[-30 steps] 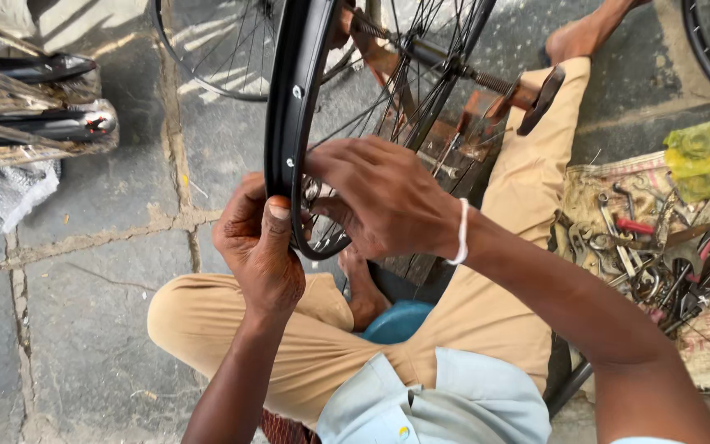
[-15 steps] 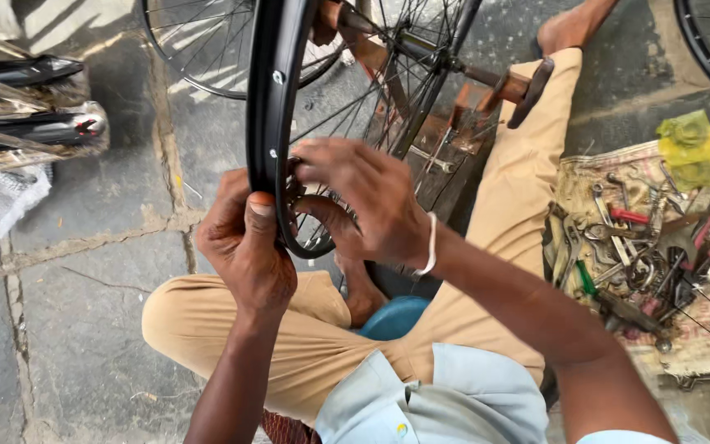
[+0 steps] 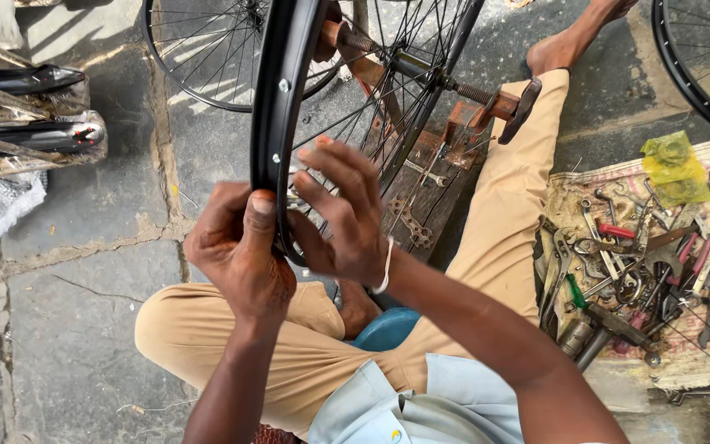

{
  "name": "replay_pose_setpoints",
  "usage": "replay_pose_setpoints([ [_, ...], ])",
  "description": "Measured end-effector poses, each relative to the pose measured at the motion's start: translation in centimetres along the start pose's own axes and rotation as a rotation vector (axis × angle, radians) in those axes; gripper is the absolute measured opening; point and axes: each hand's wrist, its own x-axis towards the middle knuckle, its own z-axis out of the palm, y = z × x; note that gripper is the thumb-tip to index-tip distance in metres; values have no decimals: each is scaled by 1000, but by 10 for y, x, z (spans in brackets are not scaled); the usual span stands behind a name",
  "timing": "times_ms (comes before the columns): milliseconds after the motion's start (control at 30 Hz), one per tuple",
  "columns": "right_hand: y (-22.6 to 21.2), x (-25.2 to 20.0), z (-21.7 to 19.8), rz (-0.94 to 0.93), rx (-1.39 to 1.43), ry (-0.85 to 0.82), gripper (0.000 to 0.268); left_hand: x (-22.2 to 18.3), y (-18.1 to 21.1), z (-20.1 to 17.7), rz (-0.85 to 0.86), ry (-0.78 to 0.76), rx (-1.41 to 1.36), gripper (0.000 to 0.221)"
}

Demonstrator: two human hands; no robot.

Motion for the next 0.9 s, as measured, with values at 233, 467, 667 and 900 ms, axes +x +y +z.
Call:
replay_pose_setpoints([
  [233,13,15,-20,123,116,-66,20,29,31,18,19,-190,-6,33],
  [467,33,-65,-30,622,299,301,25,19,8,-3,46,-331,-142,33],
  [667,70,-208,-37,1175,279,444,16,-32,-121,-63,-918,375,-365,36],
  [900,112,-260,-24,1223,-195,-131,38,-38,-113,-88,-470,326,-210,20],
])
